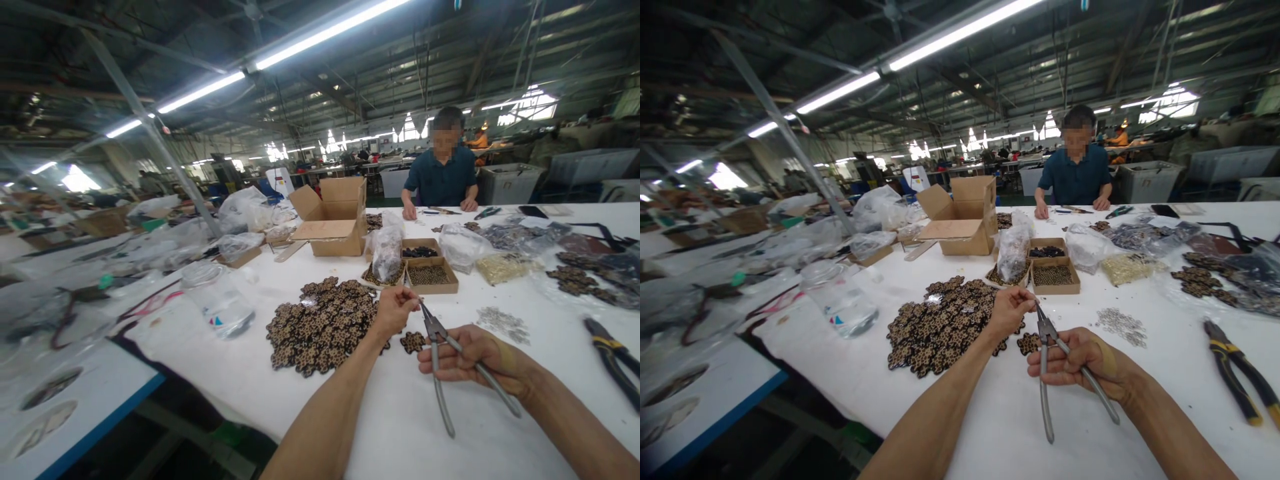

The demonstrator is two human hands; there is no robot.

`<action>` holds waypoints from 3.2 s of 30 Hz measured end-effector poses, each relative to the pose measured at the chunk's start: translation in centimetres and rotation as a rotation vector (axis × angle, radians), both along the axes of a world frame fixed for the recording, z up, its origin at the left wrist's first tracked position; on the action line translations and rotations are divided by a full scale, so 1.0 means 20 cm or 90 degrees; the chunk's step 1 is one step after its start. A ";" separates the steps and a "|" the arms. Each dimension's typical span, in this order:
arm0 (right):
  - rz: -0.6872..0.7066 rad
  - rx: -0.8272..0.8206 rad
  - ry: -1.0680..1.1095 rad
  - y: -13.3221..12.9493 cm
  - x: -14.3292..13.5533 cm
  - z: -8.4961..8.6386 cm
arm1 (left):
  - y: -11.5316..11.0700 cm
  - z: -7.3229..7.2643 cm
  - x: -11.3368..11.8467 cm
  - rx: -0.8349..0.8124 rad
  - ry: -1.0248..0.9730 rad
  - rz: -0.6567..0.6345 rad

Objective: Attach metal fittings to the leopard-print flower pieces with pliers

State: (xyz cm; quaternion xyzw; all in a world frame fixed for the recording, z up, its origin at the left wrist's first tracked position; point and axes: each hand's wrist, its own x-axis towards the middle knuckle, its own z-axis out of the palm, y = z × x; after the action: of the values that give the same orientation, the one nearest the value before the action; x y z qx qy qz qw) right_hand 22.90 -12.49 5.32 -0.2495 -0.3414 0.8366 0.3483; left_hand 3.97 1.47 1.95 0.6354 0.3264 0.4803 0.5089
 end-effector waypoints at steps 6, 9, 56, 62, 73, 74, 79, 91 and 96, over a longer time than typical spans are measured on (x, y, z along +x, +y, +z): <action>0.017 0.013 0.013 0.01 0.00 -0.01 | -0.01 0.01 0.00 -0.003 -0.017 0.012; 0.023 0.015 0.021 0.01 0.00 -0.01 | -0.02 0.02 0.00 0.002 -0.020 0.012; -0.047 0.004 0.011 0.01 -0.10 -0.02 | -0.07 0.08 0.00 -0.051 -0.115 -0.044; -0.054 0.015 -0.047 -0.01 -0.12 -0.03 | -0.05 0.10 -0.03 -0.086 -0.076 -0.057; -0.052 -0.008 -0.062 -0.03 -0.14 0.05 | -0.03 0.07 -0.04 -0.230 -0.167 -0.086; -0.049 -0.008 -0.057 -0.04 -0.14 0.05 | -0.04 0.08 -0.04 -0.236 -0.180 -0.093; -0.049 -0.001 -0.036 -0.04 -0.14 0.05 | -0.05 0.07 -0.05 -0.269 -0.237 -0.124; -0.061 0.009 -0.005 -0.02 -0.12 -0.03 | -0.02 0.05 -0.09 -0.363 -0.248 -0.173; -0.055 0.008 -0.004 -0.02 -0.12 -0.05 | -0.04 0.06 -0.07 -0.335 -0.210 -0.151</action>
State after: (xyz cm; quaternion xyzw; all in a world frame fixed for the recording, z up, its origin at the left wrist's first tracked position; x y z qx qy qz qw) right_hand 20.44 -12.85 4.35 -0.2645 -0.3368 0.8178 0.3845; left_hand 2.57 0.62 3.21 0.4297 0.2763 0.4132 0.7539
